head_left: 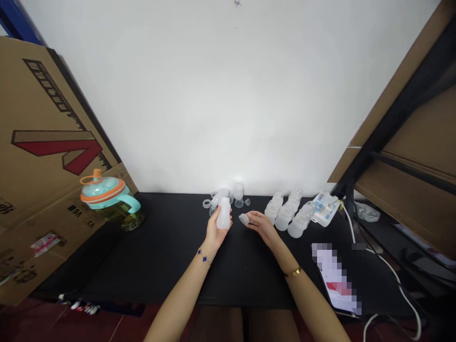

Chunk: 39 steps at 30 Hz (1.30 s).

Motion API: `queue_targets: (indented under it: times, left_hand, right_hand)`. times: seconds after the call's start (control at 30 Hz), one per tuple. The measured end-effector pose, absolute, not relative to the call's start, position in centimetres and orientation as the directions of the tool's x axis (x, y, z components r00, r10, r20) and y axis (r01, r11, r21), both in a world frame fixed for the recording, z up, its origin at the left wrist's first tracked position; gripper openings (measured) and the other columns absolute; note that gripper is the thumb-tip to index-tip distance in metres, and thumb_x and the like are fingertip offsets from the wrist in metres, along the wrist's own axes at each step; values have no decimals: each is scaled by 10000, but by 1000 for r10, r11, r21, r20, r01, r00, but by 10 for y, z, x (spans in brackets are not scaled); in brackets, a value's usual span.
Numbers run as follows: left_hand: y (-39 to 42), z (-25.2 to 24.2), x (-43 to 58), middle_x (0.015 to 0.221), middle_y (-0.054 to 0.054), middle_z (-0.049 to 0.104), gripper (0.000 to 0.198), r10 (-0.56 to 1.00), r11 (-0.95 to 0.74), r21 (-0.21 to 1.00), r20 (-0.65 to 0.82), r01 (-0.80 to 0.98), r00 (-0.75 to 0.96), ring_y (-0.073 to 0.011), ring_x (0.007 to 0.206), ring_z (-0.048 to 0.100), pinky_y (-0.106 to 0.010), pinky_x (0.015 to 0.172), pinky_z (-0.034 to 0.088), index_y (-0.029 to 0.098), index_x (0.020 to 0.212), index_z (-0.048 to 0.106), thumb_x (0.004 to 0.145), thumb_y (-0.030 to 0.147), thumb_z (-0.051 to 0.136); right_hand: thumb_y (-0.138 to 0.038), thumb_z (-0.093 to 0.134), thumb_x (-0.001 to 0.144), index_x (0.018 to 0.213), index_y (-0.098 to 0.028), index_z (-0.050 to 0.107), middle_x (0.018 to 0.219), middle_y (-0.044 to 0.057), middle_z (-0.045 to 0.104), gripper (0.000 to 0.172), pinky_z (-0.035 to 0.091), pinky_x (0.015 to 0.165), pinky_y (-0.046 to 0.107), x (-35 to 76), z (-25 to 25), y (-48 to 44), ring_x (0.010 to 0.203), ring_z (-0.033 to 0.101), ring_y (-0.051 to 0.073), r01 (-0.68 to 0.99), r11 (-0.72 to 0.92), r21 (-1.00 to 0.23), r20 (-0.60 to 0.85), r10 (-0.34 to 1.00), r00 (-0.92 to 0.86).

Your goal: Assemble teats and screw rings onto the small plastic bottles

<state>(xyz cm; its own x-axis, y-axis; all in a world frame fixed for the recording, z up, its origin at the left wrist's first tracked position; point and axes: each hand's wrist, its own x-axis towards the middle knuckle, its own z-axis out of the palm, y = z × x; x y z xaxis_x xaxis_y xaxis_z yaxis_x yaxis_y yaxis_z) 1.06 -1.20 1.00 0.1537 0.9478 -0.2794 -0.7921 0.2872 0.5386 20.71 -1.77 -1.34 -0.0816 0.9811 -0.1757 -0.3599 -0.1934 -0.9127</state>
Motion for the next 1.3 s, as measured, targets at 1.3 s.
queue_targets:
  times: [1.3]
  left_hand:
    - [-21, 16, 21, 984, -137, 776, 281, 930, 359, 652, -312, -668, 195, -190, 729, 736, -245, 646, 615, 79, 1173, 693, 967, 250, 609]
  right_hand:
    - [-235, 906, 663, 936, -200, 735, 945, 22, 777, 325, 517, 931, 308, 207, -24, -16, 921, 716, 180, -581, -335, -742, -259, 942, -212]
